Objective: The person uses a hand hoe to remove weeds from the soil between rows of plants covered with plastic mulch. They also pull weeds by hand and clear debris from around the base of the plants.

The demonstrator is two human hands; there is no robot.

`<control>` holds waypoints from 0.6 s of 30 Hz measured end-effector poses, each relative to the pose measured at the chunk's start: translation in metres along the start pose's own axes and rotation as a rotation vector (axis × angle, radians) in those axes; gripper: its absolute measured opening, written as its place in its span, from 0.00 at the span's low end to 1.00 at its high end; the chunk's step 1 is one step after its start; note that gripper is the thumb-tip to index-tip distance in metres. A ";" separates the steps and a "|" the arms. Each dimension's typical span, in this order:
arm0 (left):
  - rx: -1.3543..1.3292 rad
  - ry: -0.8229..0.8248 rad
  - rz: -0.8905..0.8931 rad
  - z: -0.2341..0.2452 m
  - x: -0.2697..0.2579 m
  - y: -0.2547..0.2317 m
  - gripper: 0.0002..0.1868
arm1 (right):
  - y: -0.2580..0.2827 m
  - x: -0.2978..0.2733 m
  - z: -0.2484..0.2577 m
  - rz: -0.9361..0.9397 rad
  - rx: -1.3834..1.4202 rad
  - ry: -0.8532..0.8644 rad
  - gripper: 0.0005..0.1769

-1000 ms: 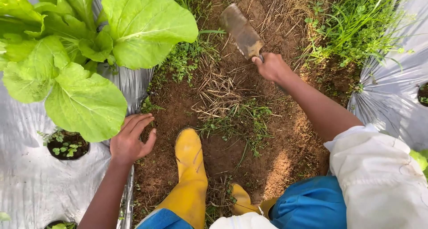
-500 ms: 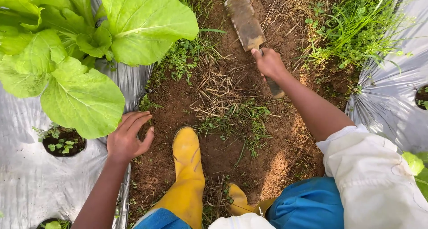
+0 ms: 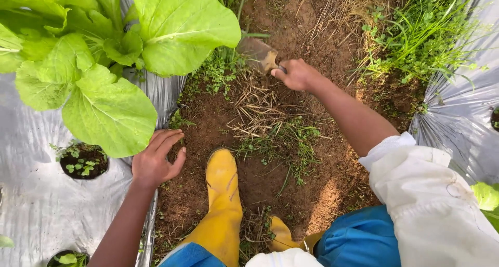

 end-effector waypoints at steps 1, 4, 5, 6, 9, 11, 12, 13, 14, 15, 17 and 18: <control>-0.001 -0.002 0.007 -0.001 0.001 0.002 0.13 | 0.006 -0.002 0.006 0.001 -0.006 0.005 0.20; 0.056 -0.002 0.005 -0.001 -0.007 -0.003 0.13 | -0.003 0.015 0.002 -0.049 0.088 -0.085 0.19; 0.068 0.007 0.003 0.000 -0.005 -0.002 0.13 | -0.018 0.040 0.000 -0.083 0.166 -0.166 0.22; 0.080 0.016 0.002 0.002 -0.002 -0.002 0.13 | -0.033 0.065 -0.002 -0.117 0.244 -0.247 0.26; 0.102 0.012 0.017 0.003 -0.001 -0.005 0.13 | 0.010 0.007 -0.002 -0.056 0.047 -0.108 0.23; 0.121 0.004 -0.011 0.002 -0.001 -0.001 0.14 | 0.003 0.001 0.016 -0.071 -0.033 -0.091 0.24; 0.140 0.000 -0.037 0.000 -0.003 -0.001 0.15 | -0.002 -0.001 0.022 -0.088 -0.111 -0.072 0.25; 0.132 0.010 -0.021 0.002 -0.001 -0.004 0.15 | -0.005 0.009 0.012 -0.092 -0.115 -0.052 0.25; 0.133 0.023 0.001 0.004 0.001 -0.008 0.15 | -0.010 0.017 0.008 -0.119 0.036 -0.128 0.25; 0.147 0.021 0.002 0.007 0.013 -0.003 0.15 | -0.010 0.031 0.015 -0.134 0.191 -0.230 0.25; 0.122 0.012 0.003 0.005 0.006 -0.005 0.15 | 0.008 0.013 0.009 -0.091 0.063 -0.138 0.24; 0.091 0.010 0.010 0.005 0.003 -0.004 0.14 | 0.017 0.004 0.001 -0.054 -0.067 -0.038 0.24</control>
Point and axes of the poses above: each hand's wrist, its own x-axis towards the middle knuckle, its own z-axis out of the back of the hand, y = z × x, the point moved 6 cm from there along x, towards the middle knuckle, and after that the axes turned 9 degrees about -z, right-handed, at the moved point
